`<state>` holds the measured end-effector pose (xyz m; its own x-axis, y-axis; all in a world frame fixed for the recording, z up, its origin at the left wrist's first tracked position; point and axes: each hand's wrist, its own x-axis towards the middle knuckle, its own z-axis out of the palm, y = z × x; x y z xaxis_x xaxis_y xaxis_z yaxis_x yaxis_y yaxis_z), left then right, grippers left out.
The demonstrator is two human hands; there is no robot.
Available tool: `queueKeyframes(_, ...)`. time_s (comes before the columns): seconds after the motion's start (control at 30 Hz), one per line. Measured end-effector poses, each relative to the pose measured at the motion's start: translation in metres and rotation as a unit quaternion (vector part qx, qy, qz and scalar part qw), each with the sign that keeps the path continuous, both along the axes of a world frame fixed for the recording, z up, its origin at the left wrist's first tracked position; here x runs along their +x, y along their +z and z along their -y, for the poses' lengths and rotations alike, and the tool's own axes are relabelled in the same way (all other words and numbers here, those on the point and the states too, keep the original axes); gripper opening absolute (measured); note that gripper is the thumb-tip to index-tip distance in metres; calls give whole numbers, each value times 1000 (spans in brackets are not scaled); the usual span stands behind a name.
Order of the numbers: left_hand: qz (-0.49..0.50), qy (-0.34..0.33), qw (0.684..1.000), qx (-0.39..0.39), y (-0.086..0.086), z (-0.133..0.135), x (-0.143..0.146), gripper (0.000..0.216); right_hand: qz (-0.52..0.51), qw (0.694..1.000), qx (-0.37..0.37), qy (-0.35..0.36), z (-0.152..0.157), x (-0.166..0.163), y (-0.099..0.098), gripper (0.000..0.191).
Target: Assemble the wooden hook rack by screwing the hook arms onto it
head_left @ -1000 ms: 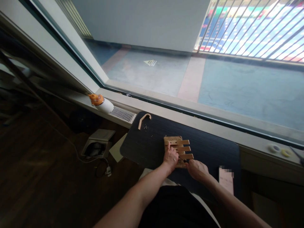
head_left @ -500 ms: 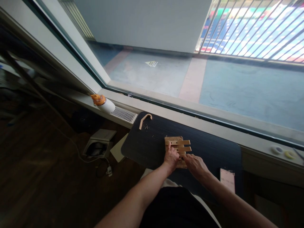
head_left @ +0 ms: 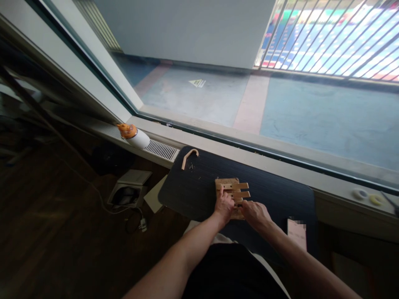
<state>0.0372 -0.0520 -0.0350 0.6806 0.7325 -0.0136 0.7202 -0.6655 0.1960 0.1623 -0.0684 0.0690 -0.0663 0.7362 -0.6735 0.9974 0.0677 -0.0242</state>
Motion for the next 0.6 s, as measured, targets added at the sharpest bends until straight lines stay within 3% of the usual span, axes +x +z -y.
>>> queueKeyframes(0.23,3,4,1000,1,0,0,-2,12,-38,998,47,11,0,-3,11,20)
queueKeyframes(0.3,4,4,1000,0,0,1,-2,13,-64,996,57,30,2,-2,12,26)
queueKeyframes(0.6,3,10,1000,-8,1,0,0,12,-78,995,34,43,-1,-1,0,22)
